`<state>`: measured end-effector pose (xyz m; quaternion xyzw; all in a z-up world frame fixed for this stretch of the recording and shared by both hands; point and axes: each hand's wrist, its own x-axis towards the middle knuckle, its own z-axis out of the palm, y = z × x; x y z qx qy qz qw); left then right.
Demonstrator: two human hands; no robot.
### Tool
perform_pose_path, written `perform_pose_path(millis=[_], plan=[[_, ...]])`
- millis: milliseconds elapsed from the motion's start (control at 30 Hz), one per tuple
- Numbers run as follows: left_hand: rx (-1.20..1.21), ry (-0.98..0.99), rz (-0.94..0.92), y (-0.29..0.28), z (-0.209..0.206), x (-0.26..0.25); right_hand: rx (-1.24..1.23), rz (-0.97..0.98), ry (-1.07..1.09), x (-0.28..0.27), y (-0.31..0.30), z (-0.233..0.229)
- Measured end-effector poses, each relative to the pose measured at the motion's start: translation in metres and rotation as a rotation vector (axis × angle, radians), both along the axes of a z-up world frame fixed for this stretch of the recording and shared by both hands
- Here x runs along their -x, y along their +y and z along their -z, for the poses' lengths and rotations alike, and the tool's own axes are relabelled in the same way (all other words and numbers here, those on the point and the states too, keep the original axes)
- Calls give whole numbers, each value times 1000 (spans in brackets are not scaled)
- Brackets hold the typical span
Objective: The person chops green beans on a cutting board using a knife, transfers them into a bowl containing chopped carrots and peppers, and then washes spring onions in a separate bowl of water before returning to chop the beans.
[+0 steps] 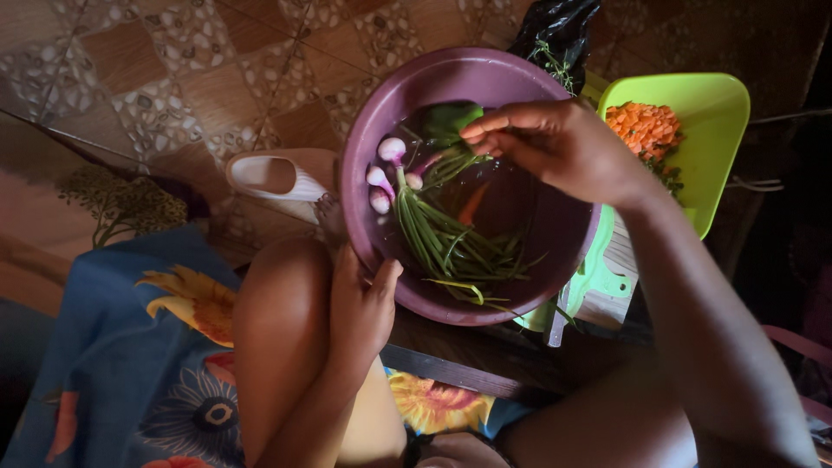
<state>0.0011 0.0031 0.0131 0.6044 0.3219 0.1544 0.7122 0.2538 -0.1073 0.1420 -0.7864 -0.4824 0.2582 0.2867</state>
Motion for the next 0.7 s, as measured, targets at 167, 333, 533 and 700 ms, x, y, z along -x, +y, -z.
perform_pose_path(millis=[167, 333, 533, 700], plan=[[-71, 6, 6, 1, -2, 0, 221, -43, -372, -3, -13, 2], [-32, -12, 3, 0, 1, -1, 441, -202, -589, -2, -31, 43], [-112, -109, 4, 1, 3, 1, 850, -522, -968, 3, -50, 63], [-44, 21, 11, 1, 2, 2, 623, -312, -621, -12, -51, 39]])
